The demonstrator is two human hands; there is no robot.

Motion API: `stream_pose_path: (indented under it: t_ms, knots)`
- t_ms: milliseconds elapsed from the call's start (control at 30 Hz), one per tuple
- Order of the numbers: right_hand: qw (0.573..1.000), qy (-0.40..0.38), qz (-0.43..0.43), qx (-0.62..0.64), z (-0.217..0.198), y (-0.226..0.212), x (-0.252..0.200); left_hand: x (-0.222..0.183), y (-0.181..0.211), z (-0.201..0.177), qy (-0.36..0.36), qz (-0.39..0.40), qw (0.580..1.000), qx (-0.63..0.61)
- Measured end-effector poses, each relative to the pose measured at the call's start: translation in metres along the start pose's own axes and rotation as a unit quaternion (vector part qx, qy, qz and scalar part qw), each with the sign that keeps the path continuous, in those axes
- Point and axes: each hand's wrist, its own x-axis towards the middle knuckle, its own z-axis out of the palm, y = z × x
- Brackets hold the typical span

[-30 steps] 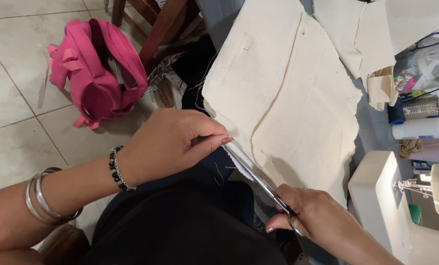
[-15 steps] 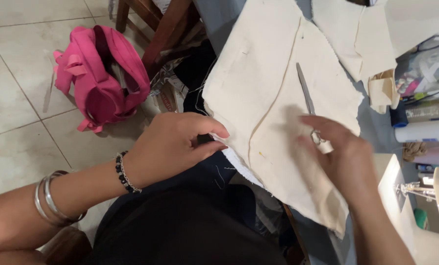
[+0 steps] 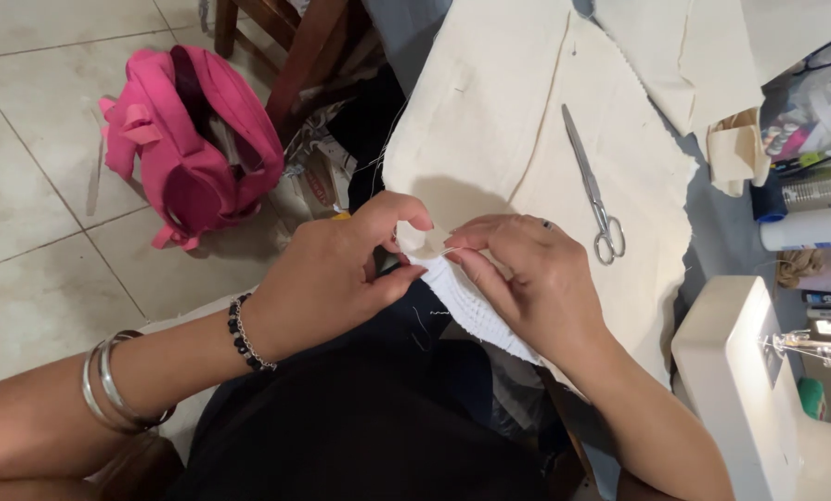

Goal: Cutting white fabric with scissors along a pinned line on a work table

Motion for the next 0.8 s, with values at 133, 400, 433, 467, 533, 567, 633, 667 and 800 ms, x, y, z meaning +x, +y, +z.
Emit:
stream_pose_path:
  t_ms: [133, 400, 433, 467, 533, 567, 633, 667, 800]
  knots:
    - [0.994, 0.006, -0.092, -0.054, 0.012, -0.001, -0.016, -0.008, -0.014, 0.0, -0.001, 0.046, 0.999, 0.024]
    - [0.965, 0.025, -0.185, -0.183, 0.043, -0.001, -0.039, -0.019, -0.042, 0.001, -0.016, 0.086, 0.996, -0.001]
    - [0.968, 0.018, -0.154, -0.198, 0.047, -0.001, -0.043, -0.019, -0.041, 0.001, -0.017, 0.082, 0.996, -0.03]
    - [0.969, 0.012, -0.124, -0.213, 0.05, 0.0, -0.045, -0.018, -0.039, 0.0, -0.017, 0.079, 0.995, -0.058]
    - [0.978, 0.014, -0.09, -0.188, 0.053, -0.007, -0.044, -0.016, -0.026, -0.003, -0.021, 0.083, 0.994, -0.066]
    - [0.985, 0.016, -0.055, -0.164, 0.055, -0.011, -0.044, -0.015, -0.02, -0.005, -0.027, 0.087, 0.993, -0.074]
    - [0.993, 0.041, 0.02, -0.108, 0.059, 0.001, -0.049, -0.012, -0.011, -0.007, -0.027, 0.096, 0.989, -0.109]
    - [0.993, 0.064, 0.087, -0.052, 0.061, 0.007, -0.051, -0.011, -0.006, -0.009, -0.021, 0.105, 0.984, -0.142]
    - [0.937, 0.192, 0.264, 0.125, 0.035, 0.0, -0.038, 0.004, 0.003, -0.006, 0.062, 0.149, 0.982, -0.096]
